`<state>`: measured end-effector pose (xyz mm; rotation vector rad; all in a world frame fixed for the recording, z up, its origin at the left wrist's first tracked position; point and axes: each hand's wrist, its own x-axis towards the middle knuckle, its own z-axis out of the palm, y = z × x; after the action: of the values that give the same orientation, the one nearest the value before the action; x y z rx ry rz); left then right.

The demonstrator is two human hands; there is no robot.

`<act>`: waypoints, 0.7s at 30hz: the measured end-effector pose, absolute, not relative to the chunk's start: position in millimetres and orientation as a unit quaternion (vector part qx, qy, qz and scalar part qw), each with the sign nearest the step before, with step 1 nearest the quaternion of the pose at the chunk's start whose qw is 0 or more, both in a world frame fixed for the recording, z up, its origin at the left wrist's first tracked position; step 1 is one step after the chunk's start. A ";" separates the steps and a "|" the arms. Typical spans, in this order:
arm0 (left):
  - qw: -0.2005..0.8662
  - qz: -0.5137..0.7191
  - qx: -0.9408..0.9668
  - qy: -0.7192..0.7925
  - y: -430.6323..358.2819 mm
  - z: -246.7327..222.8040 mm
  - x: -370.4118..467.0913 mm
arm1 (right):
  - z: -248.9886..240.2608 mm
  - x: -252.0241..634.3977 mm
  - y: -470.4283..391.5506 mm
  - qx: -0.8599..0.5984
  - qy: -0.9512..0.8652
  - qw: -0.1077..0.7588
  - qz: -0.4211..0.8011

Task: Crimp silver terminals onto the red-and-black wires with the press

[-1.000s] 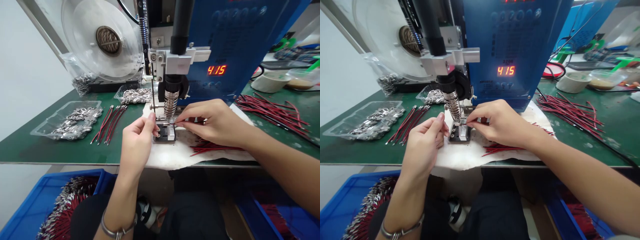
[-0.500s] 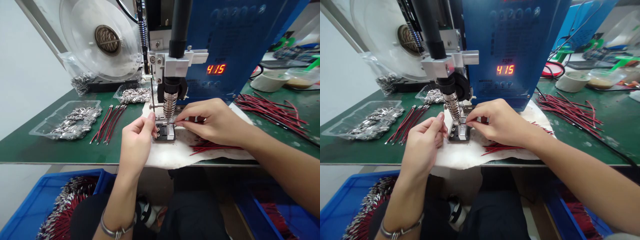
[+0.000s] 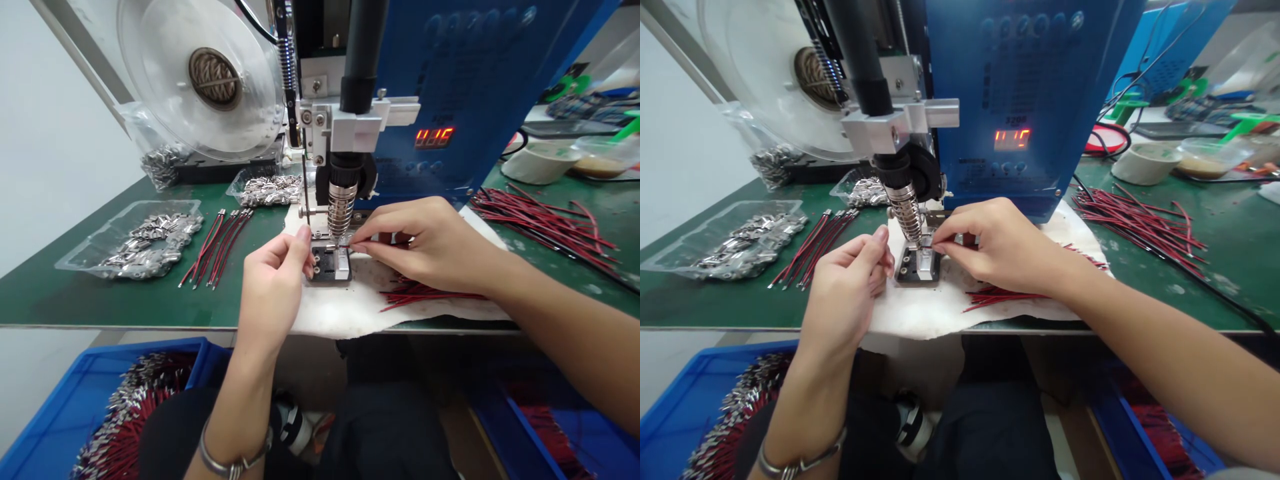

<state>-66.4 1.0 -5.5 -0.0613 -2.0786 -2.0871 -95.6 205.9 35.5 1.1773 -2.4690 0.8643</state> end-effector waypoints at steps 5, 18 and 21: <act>0.094 -0.708 -0.022 -0.700 0.5 -4.2 -65.3 | 36.2 -95.9 205.5 0.404 -0.854 0.130 0.300; 0.094 -0.699 -0.016 -0.709 1.4 -3.7 -64.6 | 36.2 -95.0 205.7 0.398 -0.854 0.138 0.304; 0.092 -0.710 -0.019 -0.698 1.5 -3.0 -64.9 | 35.7 -95.8 206.4 0.404 -0.851 0.142 0.304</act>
<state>-64.9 1.5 -3.0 -0.0562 -2.0733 -2.1079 -95.8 206.4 35.7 1.1663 -2.4557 0.8770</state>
